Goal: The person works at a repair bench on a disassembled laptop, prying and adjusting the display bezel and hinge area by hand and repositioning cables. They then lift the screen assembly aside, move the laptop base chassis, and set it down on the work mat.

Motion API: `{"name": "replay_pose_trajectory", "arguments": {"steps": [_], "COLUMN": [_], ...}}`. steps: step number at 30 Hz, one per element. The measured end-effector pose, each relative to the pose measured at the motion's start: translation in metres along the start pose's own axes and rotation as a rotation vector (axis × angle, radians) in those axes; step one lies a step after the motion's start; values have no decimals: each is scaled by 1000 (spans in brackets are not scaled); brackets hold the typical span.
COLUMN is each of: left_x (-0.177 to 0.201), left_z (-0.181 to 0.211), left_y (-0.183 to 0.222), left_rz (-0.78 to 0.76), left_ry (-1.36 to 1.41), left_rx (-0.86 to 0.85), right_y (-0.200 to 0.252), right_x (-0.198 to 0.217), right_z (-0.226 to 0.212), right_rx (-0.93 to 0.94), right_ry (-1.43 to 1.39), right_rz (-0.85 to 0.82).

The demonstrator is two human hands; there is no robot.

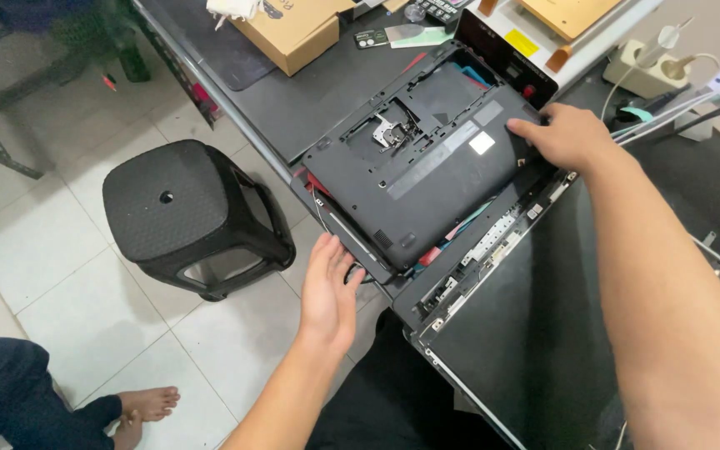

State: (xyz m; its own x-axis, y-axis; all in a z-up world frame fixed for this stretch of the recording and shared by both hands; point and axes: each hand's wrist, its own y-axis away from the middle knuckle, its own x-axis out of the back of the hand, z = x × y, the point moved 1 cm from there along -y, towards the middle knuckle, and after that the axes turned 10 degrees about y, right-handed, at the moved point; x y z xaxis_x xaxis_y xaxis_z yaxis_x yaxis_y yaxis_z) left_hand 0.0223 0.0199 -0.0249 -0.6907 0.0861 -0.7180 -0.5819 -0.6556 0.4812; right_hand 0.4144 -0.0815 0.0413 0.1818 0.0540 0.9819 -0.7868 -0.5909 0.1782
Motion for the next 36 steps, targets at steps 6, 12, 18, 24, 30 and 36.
{"name": "replay_pose_trajectory", "arguments": {"steps": [6, 12, 18, 24, 30, 36], "left_x": [4, -22, -44, -44, -63, -26], "left_z": [-3, 10, 26, 19, 26, 26], "left_y": [-23, -26, -41, -54, -50, -76], "left_rz": [-49, -5, 56, 128, 208, 104], "left_ry": [56, -29, 56, -110, -72, -82], "left_rx": [-21, -52, -79, -109, -109, -208], "right_y": [-28, -29, -34, -39, -28, -37], "right_x": [-21, -17, -14, -11, -2, -6], "right_z": [-5, -15, -23, -28, -45, -50], "right_rx": [41, -13, -20, 69, 86, 101], "right_ry": [-157, -127, -165, -182, -58, 78], "right_rz": [46, -40, -91, -206, -176, -224]}}
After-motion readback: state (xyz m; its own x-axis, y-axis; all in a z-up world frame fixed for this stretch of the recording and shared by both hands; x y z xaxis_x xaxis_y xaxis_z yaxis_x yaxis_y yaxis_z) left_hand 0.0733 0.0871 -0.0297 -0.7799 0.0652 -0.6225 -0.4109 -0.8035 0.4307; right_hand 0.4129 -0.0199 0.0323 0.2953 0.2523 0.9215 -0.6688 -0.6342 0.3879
